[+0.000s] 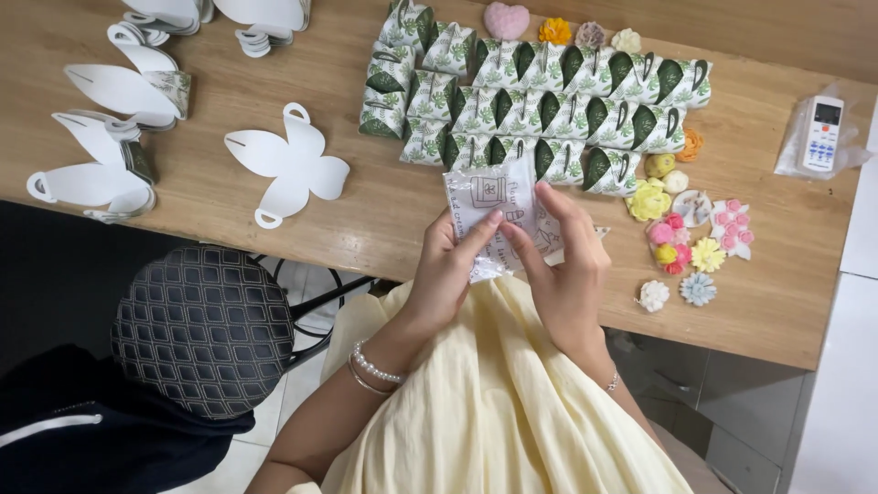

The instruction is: Packaging small decorative soaps into plastic bags and decorative paper boxes at a workbench.

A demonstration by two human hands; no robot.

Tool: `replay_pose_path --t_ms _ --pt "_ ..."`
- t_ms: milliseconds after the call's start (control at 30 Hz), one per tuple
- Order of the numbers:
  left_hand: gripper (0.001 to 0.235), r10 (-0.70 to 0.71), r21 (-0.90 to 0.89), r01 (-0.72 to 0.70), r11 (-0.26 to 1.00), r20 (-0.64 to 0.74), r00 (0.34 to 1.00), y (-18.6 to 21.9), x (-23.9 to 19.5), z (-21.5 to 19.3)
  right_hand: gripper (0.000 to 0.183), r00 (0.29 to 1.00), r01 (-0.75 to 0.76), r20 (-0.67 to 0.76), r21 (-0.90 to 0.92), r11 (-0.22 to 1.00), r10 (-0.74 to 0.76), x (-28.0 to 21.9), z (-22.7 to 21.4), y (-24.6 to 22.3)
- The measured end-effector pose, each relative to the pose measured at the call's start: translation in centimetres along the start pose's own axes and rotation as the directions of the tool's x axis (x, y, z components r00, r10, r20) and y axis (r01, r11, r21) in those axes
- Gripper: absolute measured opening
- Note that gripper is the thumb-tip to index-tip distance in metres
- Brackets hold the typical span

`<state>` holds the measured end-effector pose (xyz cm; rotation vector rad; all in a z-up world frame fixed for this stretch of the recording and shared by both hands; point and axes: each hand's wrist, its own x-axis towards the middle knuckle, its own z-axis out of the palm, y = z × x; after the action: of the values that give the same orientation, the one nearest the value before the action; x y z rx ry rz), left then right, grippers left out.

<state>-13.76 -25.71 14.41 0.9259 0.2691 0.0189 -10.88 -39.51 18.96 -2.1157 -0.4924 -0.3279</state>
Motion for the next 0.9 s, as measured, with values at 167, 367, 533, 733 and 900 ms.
replay_pose_path --t_ms 167,367,533,733,900 --pt "0.029 -0.040 -0.116 0.046 0.992 0.054 0.998 -0.1 0.0 -0.5 0.035 0.988 -0.157 0.021 0.132 0.979 0.156 -0.6 0.8 0.8" --pt "0.031 -0.034 -0.050 0.038 0.998 0.085 0.996 0.8 0.3 -1.1 0.019 0.959 -0.172 -0.151 0.356 0.918 0.239 -1.1 1.2 1.9" --pt "0.034 -0.059 0.094 0.044 0.995 0.164 0.985 1.3 1.6 -3.1 0.035 0.830 -0.446 0.087 0.696 0.562 0.551 0.0 -0.3 1.5" --pt "0.059 -0.362 0.086 0.352 0.932 0.174 0.916 5.0 3.7 -4.2 0.014 0.935 -0.271 -0.149 0.282 0.920 0.321 -0.9 -0.9 -0.2" --pt "0.070 -0.527 -0.058 0.575 0.816 0.334 0.782 5.5 3.8 -4.2 0.018 0.965 0.163 -0.181 -0.163 0.973 -0.192 -0.3 -0.9 -1.9"
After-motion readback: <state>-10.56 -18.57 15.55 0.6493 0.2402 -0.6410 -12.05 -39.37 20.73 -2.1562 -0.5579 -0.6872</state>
